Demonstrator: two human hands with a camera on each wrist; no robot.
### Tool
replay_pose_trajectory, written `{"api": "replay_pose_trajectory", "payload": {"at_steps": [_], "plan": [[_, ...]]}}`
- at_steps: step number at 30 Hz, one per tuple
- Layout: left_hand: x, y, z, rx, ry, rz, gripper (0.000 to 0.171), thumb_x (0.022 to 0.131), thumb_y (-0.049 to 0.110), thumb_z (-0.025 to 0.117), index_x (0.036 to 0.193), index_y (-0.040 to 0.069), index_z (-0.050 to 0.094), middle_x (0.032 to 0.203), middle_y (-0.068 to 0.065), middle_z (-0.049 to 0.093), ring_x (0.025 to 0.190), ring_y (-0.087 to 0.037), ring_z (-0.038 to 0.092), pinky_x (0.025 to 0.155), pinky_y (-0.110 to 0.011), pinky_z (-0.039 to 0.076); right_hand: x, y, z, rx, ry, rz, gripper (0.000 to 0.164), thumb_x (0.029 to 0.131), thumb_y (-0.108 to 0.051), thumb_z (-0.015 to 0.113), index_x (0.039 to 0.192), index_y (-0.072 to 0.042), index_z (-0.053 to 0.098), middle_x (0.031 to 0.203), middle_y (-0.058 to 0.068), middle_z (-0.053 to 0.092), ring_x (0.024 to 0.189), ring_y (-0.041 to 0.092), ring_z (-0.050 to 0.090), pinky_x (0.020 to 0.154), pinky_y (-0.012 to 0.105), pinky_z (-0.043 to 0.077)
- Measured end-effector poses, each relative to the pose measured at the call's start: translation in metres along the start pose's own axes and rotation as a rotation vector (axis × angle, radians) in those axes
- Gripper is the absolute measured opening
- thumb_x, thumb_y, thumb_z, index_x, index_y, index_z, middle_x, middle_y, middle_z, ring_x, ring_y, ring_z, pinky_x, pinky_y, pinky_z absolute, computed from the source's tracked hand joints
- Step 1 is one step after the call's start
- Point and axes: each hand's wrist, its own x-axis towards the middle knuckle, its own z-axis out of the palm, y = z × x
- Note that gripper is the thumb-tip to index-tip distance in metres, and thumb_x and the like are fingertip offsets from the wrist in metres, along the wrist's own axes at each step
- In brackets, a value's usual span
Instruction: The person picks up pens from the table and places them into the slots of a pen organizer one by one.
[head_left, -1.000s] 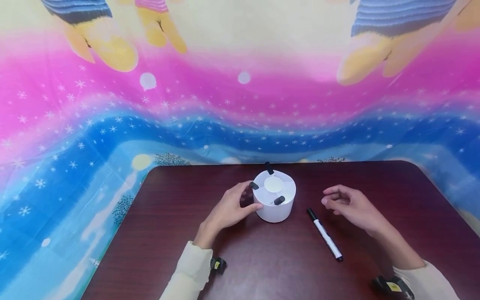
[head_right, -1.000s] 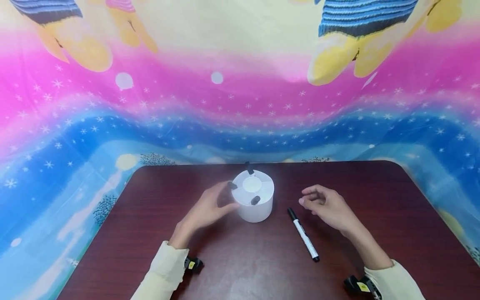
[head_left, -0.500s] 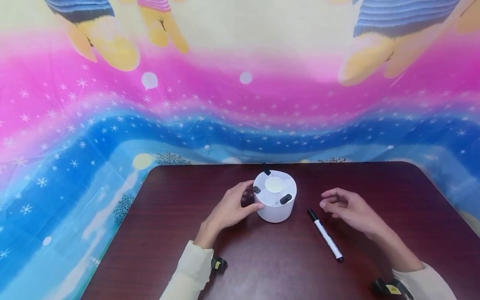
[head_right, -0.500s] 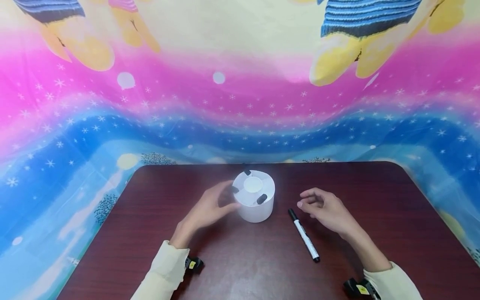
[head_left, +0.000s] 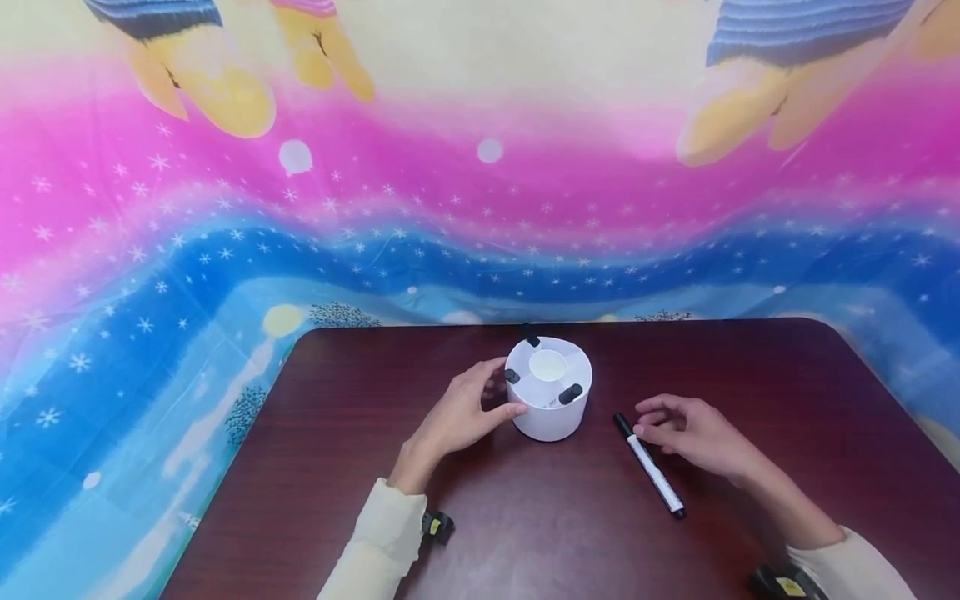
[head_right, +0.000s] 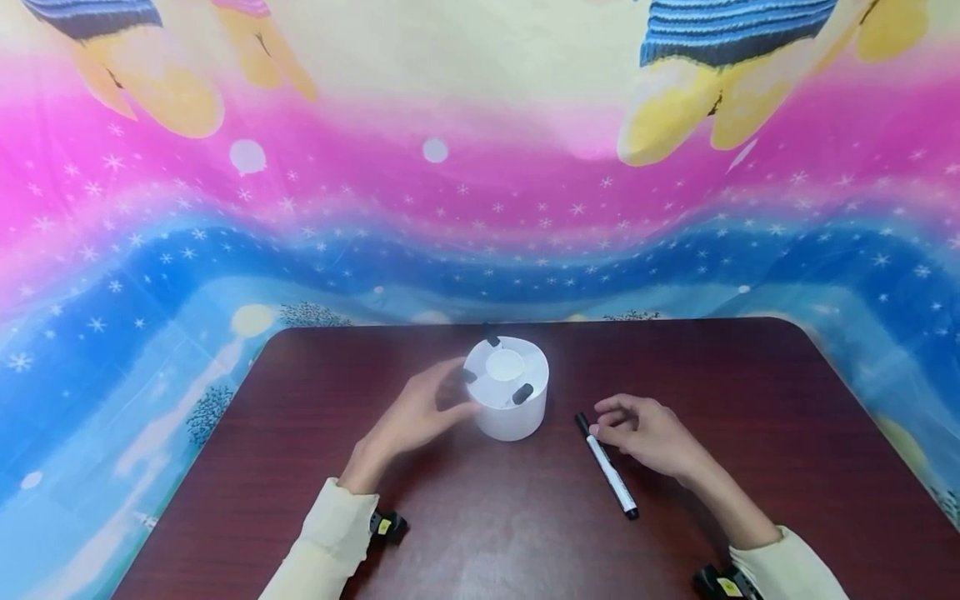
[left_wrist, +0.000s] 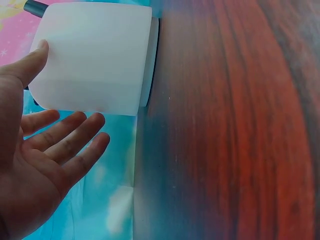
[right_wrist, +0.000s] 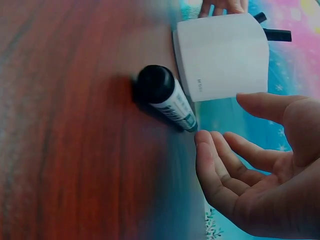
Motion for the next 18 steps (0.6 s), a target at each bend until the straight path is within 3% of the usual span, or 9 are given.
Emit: {"api": "replay_pose_trajectory", "payload": {"at_steps": [8, 18], "plan": [[0.000, 0.000, 0.000, -0.010, -0.004, 0.010, 0.078, 0.095, 0.044, 0.083, 0.159, 0.016, 0.049, 0.142, -0.006, 0.066, 0.119, -0.023, 0.072, 0.104, -0.041, 0.060, -0.001, 0.003, 0.005, -0.019, -0.016, 0.045, 0.053, 0.100, -0.024, 0.078, 0.141, 0.005, 0.063, 0.122, 0.016, 0.074, 0.097, 0.021, 0.073, 0.075, 0.031, 0.063], [0.000, -0.001, 0.000, -0.021, -0.006, -0.002, 0.078, 0.094, 0.044, 0.084, 0.159, 0.017, 0.049, 0.142, -0.007, 0.066, 0.121, -0.028, 0.071, 0.105, -0.044, 0.060, -0.001, 0.011, 0.007, -0.026, -0.024, 0.023, 0.053, 0.097, -0.020, 0.081, 0.140, 0.005, 0.064, 0.121, 0.015, 0.075, 0.099, 0.019, 0.072, 0.076, 0.027, 0.062]]}}
